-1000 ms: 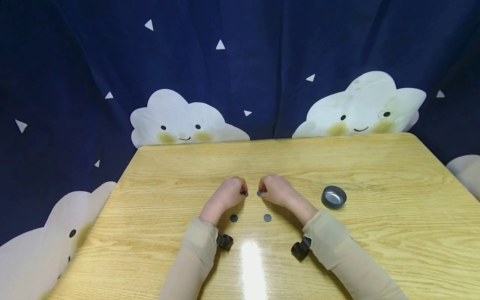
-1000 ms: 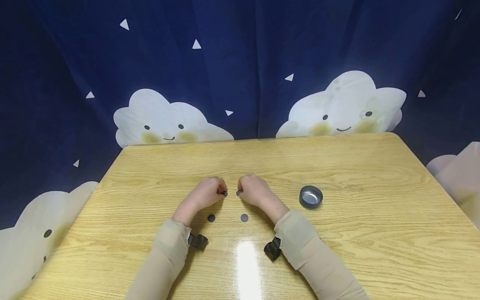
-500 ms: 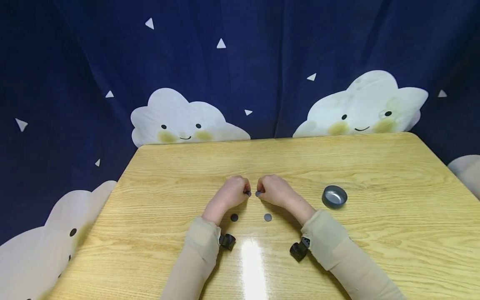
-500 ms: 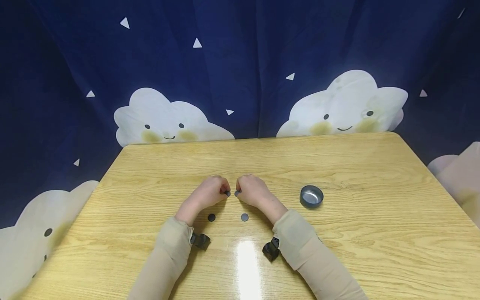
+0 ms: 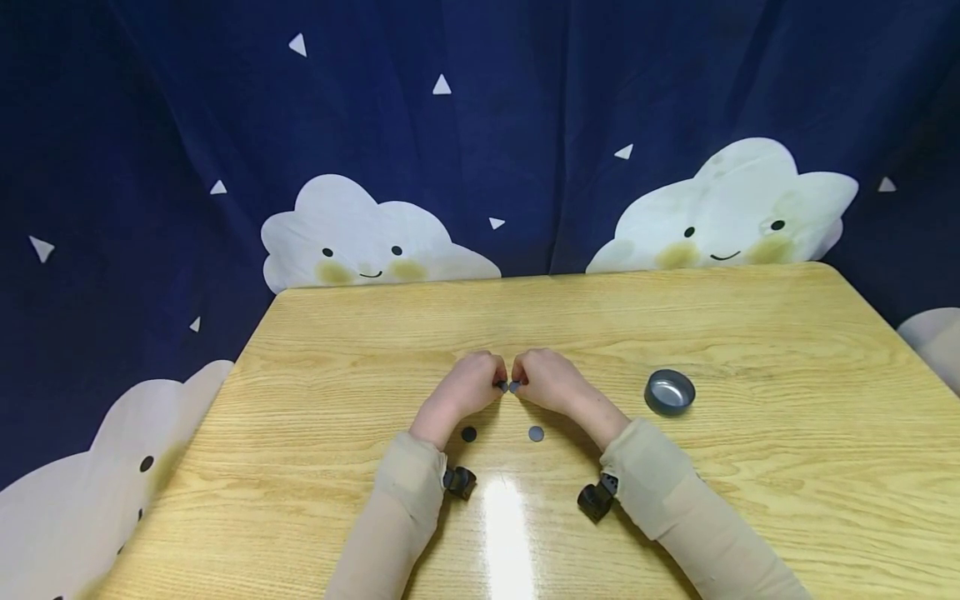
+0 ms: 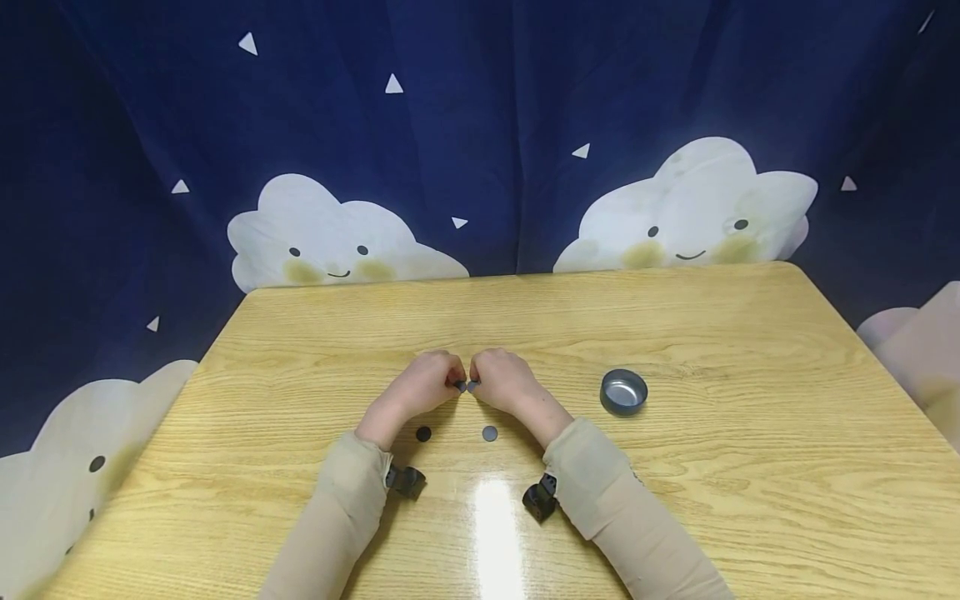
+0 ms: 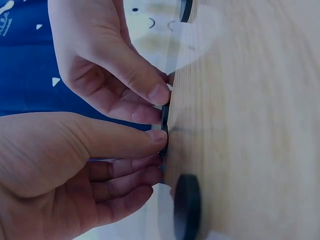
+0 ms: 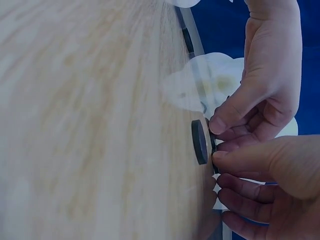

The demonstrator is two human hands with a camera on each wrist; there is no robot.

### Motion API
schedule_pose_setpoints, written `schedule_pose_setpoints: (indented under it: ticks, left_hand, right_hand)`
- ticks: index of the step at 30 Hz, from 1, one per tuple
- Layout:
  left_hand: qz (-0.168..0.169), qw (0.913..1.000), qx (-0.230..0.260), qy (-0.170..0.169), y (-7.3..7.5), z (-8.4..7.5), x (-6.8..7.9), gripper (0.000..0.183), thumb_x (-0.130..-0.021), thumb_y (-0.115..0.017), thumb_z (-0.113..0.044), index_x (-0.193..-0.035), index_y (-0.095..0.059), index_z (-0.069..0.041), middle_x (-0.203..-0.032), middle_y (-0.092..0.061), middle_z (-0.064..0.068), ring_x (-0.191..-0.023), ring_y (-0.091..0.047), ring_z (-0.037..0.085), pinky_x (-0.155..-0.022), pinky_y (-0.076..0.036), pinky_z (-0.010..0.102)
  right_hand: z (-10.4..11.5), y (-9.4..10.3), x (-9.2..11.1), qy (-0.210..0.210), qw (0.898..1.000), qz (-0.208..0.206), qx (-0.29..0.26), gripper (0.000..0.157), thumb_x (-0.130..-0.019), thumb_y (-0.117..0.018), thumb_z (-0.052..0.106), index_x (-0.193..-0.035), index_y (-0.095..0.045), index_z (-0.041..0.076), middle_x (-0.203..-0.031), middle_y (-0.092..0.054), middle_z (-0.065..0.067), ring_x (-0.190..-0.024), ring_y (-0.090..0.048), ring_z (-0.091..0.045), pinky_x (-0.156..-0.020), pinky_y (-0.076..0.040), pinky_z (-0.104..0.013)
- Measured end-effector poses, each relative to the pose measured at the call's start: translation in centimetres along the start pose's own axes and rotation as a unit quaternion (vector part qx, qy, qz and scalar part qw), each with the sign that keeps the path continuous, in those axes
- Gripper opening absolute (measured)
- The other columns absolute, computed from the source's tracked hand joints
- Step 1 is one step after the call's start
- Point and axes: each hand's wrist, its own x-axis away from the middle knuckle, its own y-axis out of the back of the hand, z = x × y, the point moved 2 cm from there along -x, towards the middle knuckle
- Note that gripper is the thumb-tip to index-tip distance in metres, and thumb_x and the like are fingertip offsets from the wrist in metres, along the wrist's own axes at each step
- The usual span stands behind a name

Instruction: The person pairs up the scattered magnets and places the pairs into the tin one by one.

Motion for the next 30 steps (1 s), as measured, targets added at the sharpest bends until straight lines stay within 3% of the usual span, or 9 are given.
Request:
schedule_pose_setpoints:
  ticks: [14, 22, 30]
  left_hand:
    - [-0.002, 1.0000, 0.005, -0.005, -0.1, -0.1, 0.2, 0.007, -0.076, -0.068, -0.005, -0.083, -0.065, -0.003, -0.080, -0.059, 0.008, -0.073, -0.052, 0.017, -0.065, -0.044, 0.026]
    - [0.005, 0.9999, 0.005, -0.010, -0.3, -0.2, 0.1, 0.018, -0.077, -0.068, -0.005, -0.094, -0.066, -0.003, -0.090, -0.060, 0.008, -0.080, -0.057, 0.019, -0.073, -0.047, 0.029]
    - [0.017, 0.9995, -0.012, -0.025, -0.3, -0.7, 0.2, 0.025, -0.081, -0.066, -0.008, -0.106, -0.067, -0.012, -0.097, -0.059, 0.007, -0.084, -0.055, 0.018, -0.076, -0.046, 0.030]
  right_hand:
    - [0.1, 0.0, 0.2, -0.003, 1.000, 0.006, -0.002, 0.011, -0.076, -0.069, 0.010, -0.084, -0.064, 0.005, -0.075, -0.059, -0.003, -0.068, -0.051, -0.015, -0.064, -0.043, -0.028]
    - [-0.1, 1.0, 1.1, -0.012, 1.000, 0.022, 0.004, 0.020, -0.076, -0.070, 0.014, -0.092, -0.063, 0.004, -0.075, -0.057, -0.002, -0.068, -0.051, -0.015, -0.063, -0.044, -0.029]
    - [-1.0, 1.8, 2.0, -0.029, 0.999, 0.014, 0.021, 0.025, -0.077, -0.070, 0.018, -0.097, -0.063, 0.005, -0.079, -0.060, -0.002, -0.070, -0.054, -0.015, -0.063, -0.046, -0.031]
